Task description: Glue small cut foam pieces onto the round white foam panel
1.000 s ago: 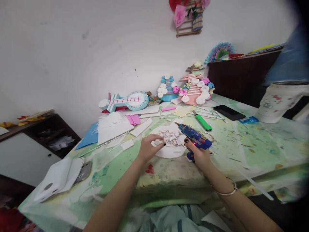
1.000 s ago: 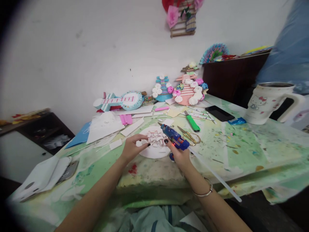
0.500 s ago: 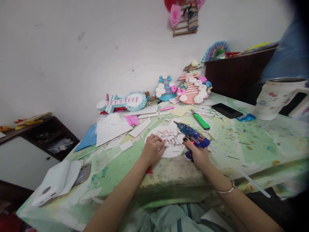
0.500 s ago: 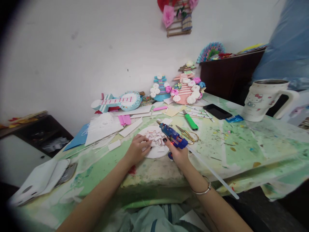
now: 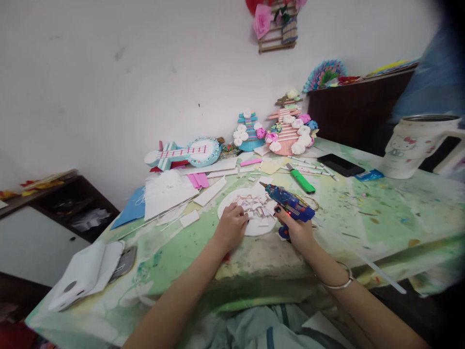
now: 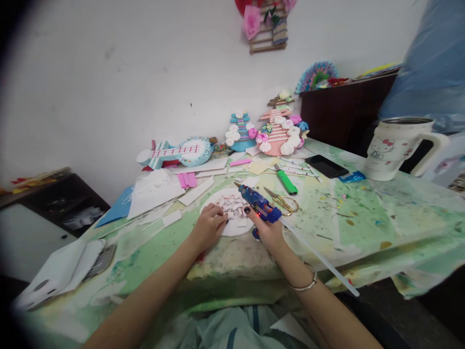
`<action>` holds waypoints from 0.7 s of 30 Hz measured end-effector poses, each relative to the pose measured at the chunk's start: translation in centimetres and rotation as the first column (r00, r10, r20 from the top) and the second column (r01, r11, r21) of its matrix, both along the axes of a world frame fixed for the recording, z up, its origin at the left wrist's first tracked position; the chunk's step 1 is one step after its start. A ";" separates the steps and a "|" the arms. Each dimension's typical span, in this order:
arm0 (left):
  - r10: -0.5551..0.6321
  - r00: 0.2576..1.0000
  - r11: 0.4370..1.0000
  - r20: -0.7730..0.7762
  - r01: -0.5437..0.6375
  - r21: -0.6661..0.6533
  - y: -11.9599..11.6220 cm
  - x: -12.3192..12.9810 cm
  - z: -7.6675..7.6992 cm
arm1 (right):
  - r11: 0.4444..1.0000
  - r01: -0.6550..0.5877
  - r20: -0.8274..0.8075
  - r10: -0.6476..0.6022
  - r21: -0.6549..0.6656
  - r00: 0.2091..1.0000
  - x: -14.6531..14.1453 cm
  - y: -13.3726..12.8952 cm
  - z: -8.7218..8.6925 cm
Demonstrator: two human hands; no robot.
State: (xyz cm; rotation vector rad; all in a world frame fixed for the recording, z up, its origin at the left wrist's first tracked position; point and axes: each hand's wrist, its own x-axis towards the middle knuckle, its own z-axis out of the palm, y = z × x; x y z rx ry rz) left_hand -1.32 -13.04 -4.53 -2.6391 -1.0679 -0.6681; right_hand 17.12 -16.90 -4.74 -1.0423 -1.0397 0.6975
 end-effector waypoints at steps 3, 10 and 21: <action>0.008 0.998 1.000 -0.068 -0.007 0.015 -0.4 0.2 0.2 | 1.000 0.001 -0.004 -0.001 0.001 1.000 0.0 0.0 0.1; -0.004 0.998 1.000 -0.055 0.004 -0.011 -0.5 0.0 0.4 | 1.000 0.015 -0.003 -0.015 0.001 1.000 0.1 0.1 -0.3; -0.054 0.998 0.989 0.024 0.050 0.137 -1.1 1.8 0.0 | 0.996 0.084 -0.069 -0.086 -0.027 0.994 0.2 0.3 -0.4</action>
